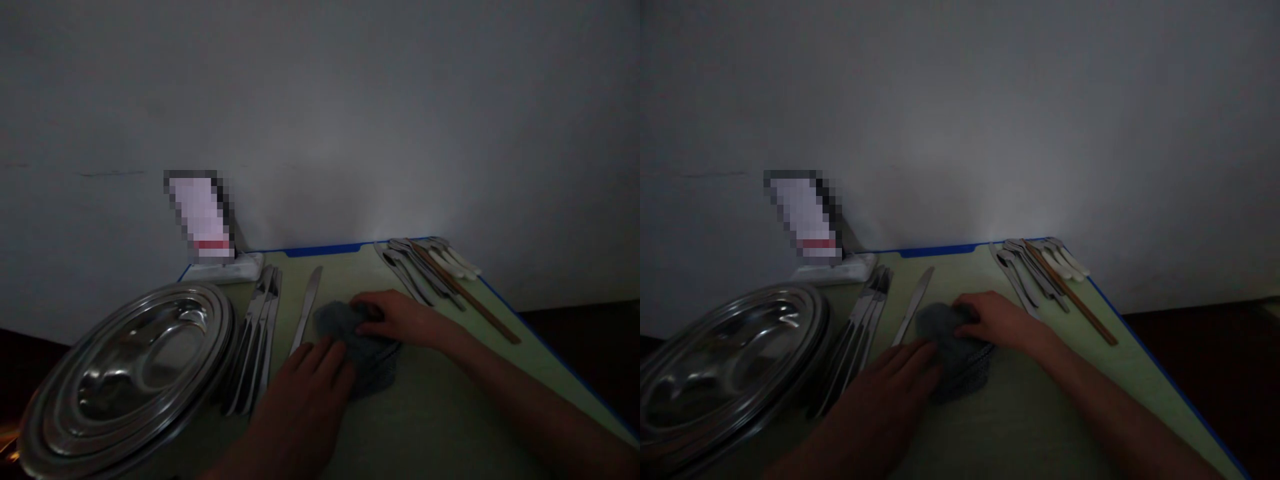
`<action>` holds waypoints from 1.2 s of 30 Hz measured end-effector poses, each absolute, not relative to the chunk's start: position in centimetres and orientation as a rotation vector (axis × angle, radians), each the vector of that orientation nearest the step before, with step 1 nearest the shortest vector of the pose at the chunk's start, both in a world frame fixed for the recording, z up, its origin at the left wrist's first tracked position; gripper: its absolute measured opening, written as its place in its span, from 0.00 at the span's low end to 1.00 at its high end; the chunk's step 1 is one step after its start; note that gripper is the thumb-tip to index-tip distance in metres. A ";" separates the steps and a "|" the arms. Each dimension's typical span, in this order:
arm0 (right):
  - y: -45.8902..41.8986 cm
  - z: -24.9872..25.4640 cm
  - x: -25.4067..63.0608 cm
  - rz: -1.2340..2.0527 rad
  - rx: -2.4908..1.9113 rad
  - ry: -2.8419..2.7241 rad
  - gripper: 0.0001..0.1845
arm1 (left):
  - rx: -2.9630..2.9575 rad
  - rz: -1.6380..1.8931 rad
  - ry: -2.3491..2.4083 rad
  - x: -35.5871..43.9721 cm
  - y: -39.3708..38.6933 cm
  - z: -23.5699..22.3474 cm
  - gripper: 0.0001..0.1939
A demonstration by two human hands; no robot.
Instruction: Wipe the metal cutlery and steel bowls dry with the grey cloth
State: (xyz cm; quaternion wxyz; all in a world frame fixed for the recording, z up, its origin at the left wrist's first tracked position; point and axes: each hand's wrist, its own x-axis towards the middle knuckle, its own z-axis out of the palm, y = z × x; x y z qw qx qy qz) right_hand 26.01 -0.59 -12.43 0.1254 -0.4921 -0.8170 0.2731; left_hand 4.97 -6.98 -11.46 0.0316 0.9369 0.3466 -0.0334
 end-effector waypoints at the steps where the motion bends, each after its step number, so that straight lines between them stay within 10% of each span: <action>1: -0.6 -12.4 26.2 0.714 -1.437 -2.400 0.17 | 2.888 -0.104 1.085 4.9 -6.9 -11.4 0.20; 12: -0.8 -12.4 25.2 0.106 -1.369 -2.106 0.17 | 2.965 0.018 1.211 4.8 -7.0 -11.4 0.15; 22: -3.4 -10.4 26.6 0.594 -1.301 -2.663 0.34 | 2.919 -0.126 1.284 4.5 -5.7 -11.7 0.21; 29: -2.2 -8.7 26.6 0.649 -1.231 -2.636 0.11 | 2.796 0.073 1.169 4.7 -6.3 -11.6 0.26; 36: -2.2 -7.8 27.7 1.057 -1.138 -2.071 0.16 | 2.096 0.791 1.230 5.3 -6.0 -7.2 0.12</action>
